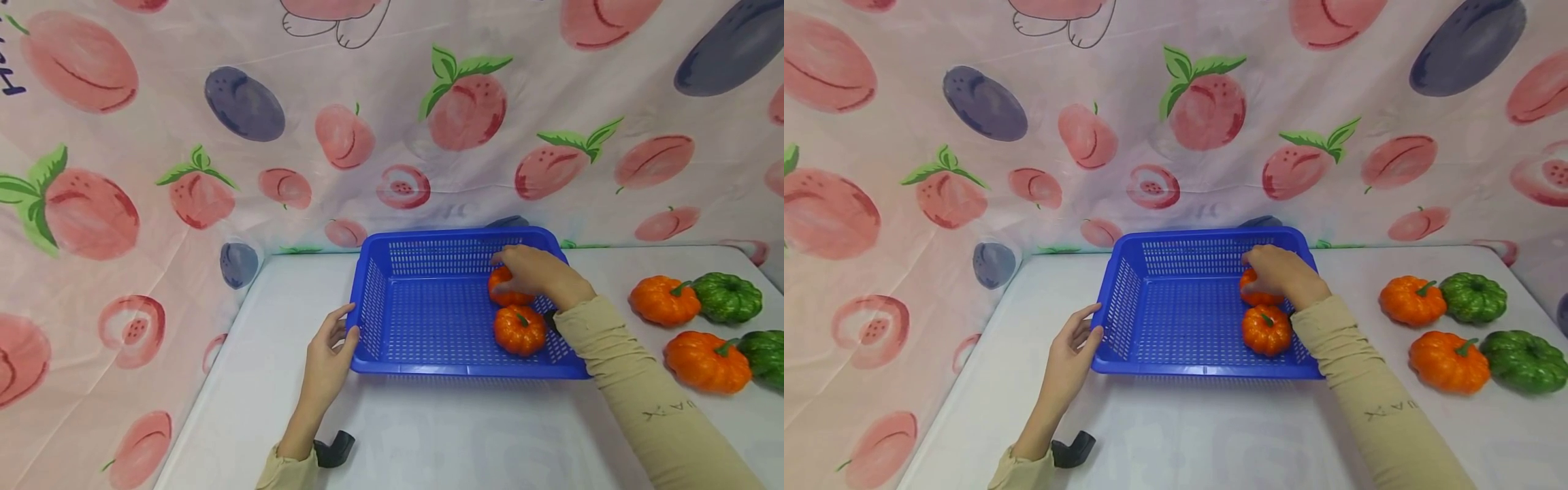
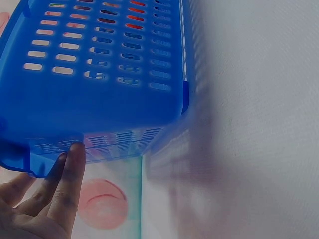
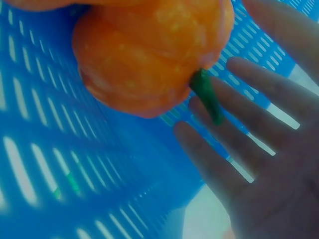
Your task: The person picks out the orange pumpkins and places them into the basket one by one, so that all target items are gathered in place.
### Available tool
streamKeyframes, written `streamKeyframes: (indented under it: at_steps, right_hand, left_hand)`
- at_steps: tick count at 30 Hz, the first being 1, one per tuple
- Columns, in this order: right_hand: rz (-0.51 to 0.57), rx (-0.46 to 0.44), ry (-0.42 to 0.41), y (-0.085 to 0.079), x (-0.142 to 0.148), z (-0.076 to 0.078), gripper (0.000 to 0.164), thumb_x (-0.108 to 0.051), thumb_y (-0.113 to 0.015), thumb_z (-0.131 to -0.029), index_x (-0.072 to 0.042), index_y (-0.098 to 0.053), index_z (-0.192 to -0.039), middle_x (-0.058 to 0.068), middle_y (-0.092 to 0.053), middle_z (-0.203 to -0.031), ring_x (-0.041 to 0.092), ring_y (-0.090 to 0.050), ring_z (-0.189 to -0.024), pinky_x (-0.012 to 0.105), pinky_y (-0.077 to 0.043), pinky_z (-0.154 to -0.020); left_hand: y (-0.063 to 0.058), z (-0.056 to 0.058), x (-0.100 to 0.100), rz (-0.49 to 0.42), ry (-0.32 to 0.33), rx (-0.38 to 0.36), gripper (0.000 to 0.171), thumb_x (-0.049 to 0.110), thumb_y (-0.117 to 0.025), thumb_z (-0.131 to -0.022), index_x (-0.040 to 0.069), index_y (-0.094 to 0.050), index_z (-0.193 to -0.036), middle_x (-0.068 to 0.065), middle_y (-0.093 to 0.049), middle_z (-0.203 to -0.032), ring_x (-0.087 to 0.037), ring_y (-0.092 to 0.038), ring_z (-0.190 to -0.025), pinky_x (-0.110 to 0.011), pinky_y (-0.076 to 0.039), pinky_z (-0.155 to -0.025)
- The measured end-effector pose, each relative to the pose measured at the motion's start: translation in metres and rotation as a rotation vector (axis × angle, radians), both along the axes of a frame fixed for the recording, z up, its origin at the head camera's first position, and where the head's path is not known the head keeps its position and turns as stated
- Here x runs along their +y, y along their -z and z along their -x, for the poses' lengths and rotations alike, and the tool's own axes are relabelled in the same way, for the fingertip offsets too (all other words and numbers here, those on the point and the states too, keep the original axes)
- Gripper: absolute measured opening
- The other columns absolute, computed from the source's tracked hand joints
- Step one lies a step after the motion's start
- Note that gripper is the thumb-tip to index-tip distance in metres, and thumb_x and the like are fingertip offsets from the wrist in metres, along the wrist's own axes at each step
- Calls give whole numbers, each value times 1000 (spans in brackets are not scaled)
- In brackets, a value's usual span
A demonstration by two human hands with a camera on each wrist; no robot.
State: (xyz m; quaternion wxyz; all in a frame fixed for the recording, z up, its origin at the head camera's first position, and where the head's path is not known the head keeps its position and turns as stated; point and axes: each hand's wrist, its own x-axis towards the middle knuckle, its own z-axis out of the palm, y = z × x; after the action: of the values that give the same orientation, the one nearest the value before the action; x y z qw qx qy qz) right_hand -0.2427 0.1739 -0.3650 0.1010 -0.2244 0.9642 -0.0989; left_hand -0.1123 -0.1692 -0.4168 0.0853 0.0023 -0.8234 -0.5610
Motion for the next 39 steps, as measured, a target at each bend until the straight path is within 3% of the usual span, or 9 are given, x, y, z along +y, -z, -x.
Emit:
streamKeyframes:
  at_steps: [9,25,39]
  right_hand:
    - [22,1,8,-5,1,-6,51,-24,-77,-88,3,-62,-129,31,-55,-135,48,-48,-129,61,-39,-107]
    - [106,105,-60,-24,11,-26,46,-20,-77,-87,2,-65,-125,24,-62,-127,45,-53,-122,60,-43,-104]
    - [118,153,-36,-39,25,-39,50,-21,-78,-86,2,-63,-127,24,-59,-129,44,-53,-121,61,-44,-103]
  left_hand:
    - [0,0,0,1,1,3,39,9,-59,-99,15,-56,-138,-13,-67,-115,-24,-68,-105,-28,-59,-83]
    - [0,0,0,1,5,4,39,11,-59,-100,16,-55,-138,-13,-67,-116,-24,-68,-106,-28,-59,-84]
    - [0,0,0,-6,8,12,39,9,-59,-99,15,-56,-138,-13,-67,-114,-25,-68,-106,-28,-59,-83]
